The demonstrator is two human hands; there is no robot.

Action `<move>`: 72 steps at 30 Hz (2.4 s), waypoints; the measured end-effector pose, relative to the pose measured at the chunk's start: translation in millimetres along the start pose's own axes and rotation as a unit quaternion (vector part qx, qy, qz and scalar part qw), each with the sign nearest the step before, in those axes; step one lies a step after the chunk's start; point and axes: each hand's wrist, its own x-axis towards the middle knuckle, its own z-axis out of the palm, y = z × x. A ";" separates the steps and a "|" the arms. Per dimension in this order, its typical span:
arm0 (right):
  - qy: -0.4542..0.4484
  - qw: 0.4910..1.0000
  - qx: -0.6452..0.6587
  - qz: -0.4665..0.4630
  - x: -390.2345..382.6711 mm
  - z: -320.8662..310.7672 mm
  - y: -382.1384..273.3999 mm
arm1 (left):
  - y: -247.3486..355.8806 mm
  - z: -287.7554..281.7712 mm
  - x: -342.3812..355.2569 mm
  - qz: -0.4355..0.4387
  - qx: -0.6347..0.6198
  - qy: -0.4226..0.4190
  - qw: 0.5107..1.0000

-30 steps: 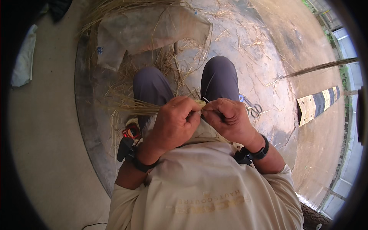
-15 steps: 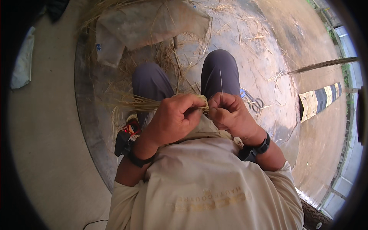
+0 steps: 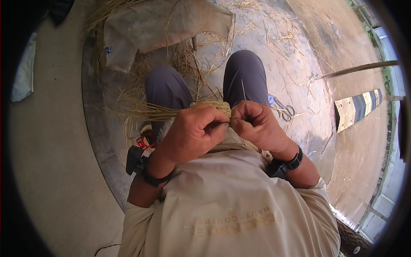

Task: The recorder is weaving a small basket using a needle and thread to bind bundles of straw.

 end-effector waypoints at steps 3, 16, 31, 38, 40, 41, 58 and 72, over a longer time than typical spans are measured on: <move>0.009 0.999 -0.049 -0.011 -0.8 0.7 0.5 | -0.5 0.5 -0.4 0.002 0.003 0.001 1.000; 0.022 0.995 -0.080 -0.058 -7.6 -3.2 -0.4 | -1.7 7.9 -6.1 -0.031 -0.003 0.021 0.999; 0.024 0.976 -0.188 -0.112 -25.9 -13.2 6.3 | -4.7 14.7 -16.6 -0.098 -0.072 0.030 0.992; 0.041 0.997 -0.030 -0.066 -28.0 -24.1 6.6 | -4.0 10.9 -20.3 -0.068 -0.031 0.043 0.996; 0.050 0.996 -0.051 -0.061 -29.7 -26.9 6.4 | -5.0 10.5 -19.9 -0.060 -0.022 0.032 0.997; 0.062 0.994 -0.054 -0.066 -30.3 -28.1 6.4 | -5.6 10.4 -19.7 -0.052 -0.023 0.033 0.998; 0.218 0.958 -0.184 -0.035 -37.8 -108.8 0.4 | -40.8 -4.7 -25.2 0.039 0.392 -0.010 0.919; 0.187 0.926 -0.286 -0.160 -16.3 -89.9 -9.9 | -30.6 -68.8 7.4 -0.028 0.402 -0.107 0.909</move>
